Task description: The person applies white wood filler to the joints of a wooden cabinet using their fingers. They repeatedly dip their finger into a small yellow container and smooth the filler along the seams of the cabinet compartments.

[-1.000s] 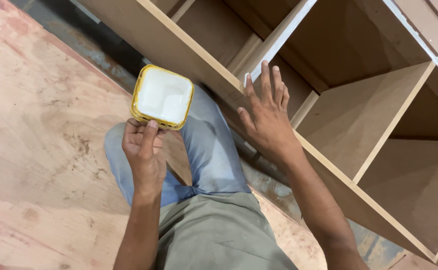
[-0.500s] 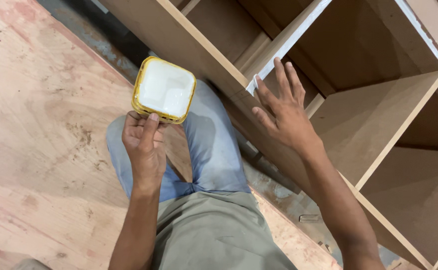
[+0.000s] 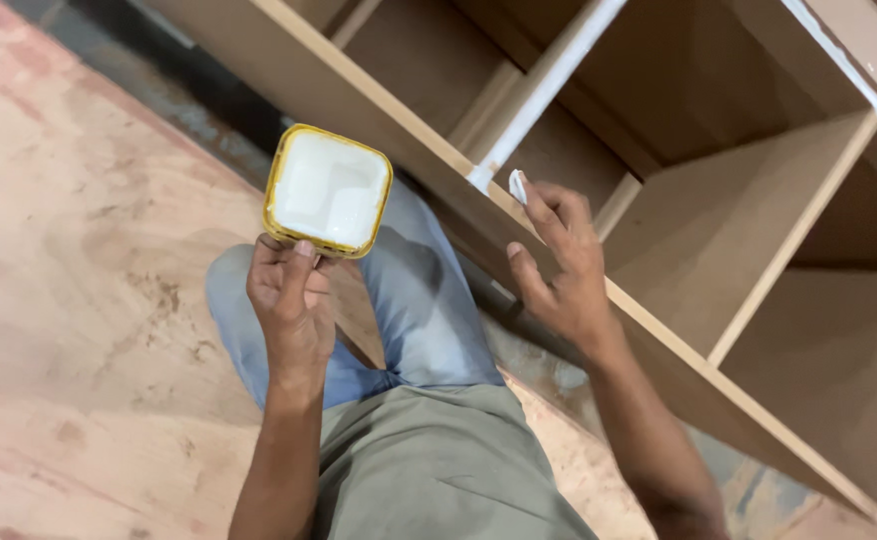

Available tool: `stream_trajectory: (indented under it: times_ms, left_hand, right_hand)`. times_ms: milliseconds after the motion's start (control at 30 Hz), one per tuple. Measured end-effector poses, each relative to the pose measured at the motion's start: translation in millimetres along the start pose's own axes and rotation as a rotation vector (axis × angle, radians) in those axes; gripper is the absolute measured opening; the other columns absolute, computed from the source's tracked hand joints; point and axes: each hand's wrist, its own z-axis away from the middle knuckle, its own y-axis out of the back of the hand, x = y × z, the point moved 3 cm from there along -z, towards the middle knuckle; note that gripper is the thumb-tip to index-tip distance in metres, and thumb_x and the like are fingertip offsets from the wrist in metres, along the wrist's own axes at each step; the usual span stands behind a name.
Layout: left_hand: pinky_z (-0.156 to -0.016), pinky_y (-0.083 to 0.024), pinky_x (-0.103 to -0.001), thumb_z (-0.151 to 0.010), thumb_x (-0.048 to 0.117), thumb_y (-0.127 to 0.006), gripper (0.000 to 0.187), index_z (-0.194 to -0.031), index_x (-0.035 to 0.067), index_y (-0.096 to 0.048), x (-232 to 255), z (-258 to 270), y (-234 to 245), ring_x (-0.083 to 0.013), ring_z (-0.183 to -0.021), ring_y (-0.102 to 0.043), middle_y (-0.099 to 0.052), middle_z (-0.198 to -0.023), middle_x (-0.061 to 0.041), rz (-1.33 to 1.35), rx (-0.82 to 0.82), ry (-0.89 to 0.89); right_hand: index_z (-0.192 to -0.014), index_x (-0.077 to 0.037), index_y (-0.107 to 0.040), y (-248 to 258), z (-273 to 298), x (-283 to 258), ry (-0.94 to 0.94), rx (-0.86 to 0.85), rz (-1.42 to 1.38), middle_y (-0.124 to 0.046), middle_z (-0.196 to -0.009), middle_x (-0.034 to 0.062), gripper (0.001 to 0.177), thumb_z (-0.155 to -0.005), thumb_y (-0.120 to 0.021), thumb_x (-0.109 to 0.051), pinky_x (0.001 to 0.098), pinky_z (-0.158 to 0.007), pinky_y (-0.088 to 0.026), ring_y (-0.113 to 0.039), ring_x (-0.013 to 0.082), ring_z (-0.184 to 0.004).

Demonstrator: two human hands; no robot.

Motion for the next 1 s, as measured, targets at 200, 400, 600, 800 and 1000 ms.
stream_trajectory:
  times_ms: [200,400,600,800,1000]
  left_hand:
    - [-0.102,-0.053,-0.038,-0.104,0.009,-0.063,0.031,-0.133,0.0,-0.055,-19,-9,-17,-0.0196,-0.112,-0.064,-0.064,-0.124,-0.011,0.14,-0.144,0.08]
    - [-0.105,-0.054,-0.04,-0.105,0.011,-0.061,0.029,-0.132,0.003,-0.055,-13,-1,-7,-0.0217,-0.115,-0.066,-0.066,-0.125,-0.011,0.07,-0.2,0.108]
    - [-0.109,-0.051,-0.038,-0.109,0.014,-0.06,0.033,-0.139,0.001,-0.056,-9,-1,2,-0.0189,-0.113,-0.063,-0.065,-0.125,-0.012,0.091,-0.246,0.185]
    - [-0.111,-0.051,-0.038,-0.105,0.015,-0.06,0.037,-0.139,0.0,-0.054,0,-1,2,-0.0202,-0.12,-0.064,-0.064,-0.132,-0.012,0.103,-0.202,0.187]
    - [-0.109,-0.052,-0.037,-0.106,0.012,-0.061,0.033,-0.136,0.0,-0.055,-1,-3,7,-0.0192,-0.117,-0.063,-0.064,-0.128,-0.011,0.147,-0.2,0.139]
  right_hand:
    - [-0.164,0.0,-0.004,-31,40,8,-0.322,-0.115,0.107,-0.073,-0.082,0.0125,0.095,-0.089,-0.063,-0.008,0.0427,-0.064,-0.056,-0.071,0.0328,-0.067]
    - [-0.153,0.017,0.008,-35,78,10,-0.409,0.047,0.56,-0.07,-0.082,0.0235,0.104,-0.087,-0.066,-0.016,0.0483,-0.048,-0.052,-0.066,0.0376,-0.059]
    - [-0.152,0.02,0.0,-42,98,33,-0.64,-0.079,0.689,-0.066,-0.061,0.0155,0.103,-0.088,-0.067,-0.024,0.0454,-0.044,-0.052,-0.061,0.0324,-0.044]
    - [-0.152,0.022,-0.011,-53,93,29,-0.56,-0.209,0.877,-0.062,-0.053,0.0095,0.095,-0.089,-0.064,-0.025,0.0418,-0.04,-0.05,-0.06,0.0243,-0.041]
    - [-0.151,0.023,-0.014,-50,81,16,-0.492,-0.297,0.862,-0.063,-0.052,0.0102,0.093,-0.093,-0.063,-0.029,0.0428,-0.04,-0.05,-0.06,0.0252,-0.04]
